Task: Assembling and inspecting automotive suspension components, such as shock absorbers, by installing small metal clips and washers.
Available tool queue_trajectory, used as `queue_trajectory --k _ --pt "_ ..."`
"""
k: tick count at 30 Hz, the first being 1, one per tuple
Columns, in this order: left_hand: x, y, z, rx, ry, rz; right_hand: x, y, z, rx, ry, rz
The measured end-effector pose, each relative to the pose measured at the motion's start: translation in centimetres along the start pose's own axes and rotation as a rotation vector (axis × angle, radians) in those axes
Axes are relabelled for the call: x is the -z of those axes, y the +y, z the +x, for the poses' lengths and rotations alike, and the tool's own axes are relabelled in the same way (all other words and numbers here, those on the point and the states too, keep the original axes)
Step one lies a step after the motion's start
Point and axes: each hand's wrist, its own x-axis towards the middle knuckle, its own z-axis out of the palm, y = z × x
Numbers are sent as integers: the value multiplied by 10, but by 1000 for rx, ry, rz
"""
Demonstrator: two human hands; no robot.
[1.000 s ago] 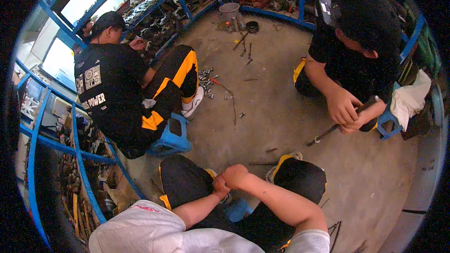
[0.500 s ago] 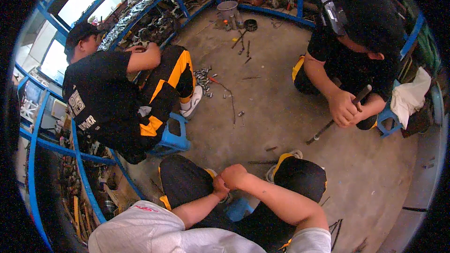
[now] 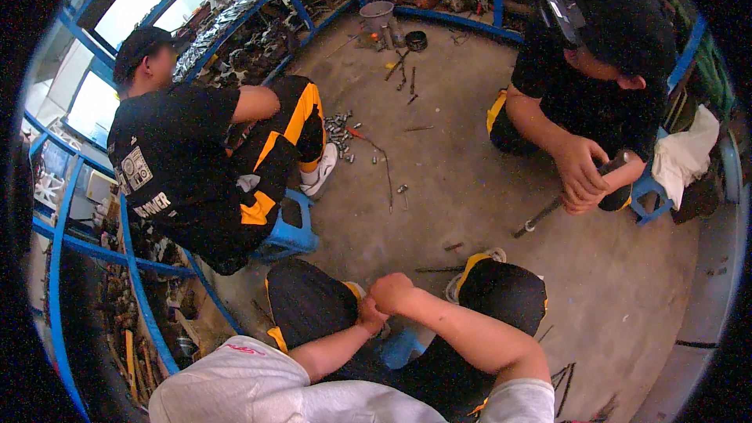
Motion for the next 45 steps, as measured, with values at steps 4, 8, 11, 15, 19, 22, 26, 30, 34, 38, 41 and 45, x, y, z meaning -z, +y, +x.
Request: queue_trajectory --k 4,8,11,15,19,22,26,30,34,38,41,45 --pt "-1 -26 5 7 -138 -18 1 -6 -2 22 1 -31" --pt "-1 -21 2 -18 -124 104 -2 -6 -1 9 -29 -50" --pt "3 8 -1 -83 15 4 -11 -2 1 -8 -26 -26" --pt "6 -1 -4 -90 37 1 -5 -9 4 -12 -67 -32" --pt "0 -2 -4 -96 82 -13 -11 -8 4 4 -75 -45" --pt "-12 -22 -3 -95 89 24 -9 -9 -2 12 -39 -32" --pt "-41 -45 -2 -21 -49 270 -16 -2 -4 2 -20 -28" --pt "-62 -87 0 -8 47 208 -7 -14 1 16 -30 -44" --pt "-71 -74 6 9 80 180 3 -13 -15 0 -16 -14" --pt "-69 -65 9 11 83 167 5 -16 -19 -14 -28 3" --pt "-68 -59 10 12 77 159 -1 -14 -16 -14 -50 -39" --pt "-67 -53 11 19 70 157 -4 -14 -13 -25 -14 -2"
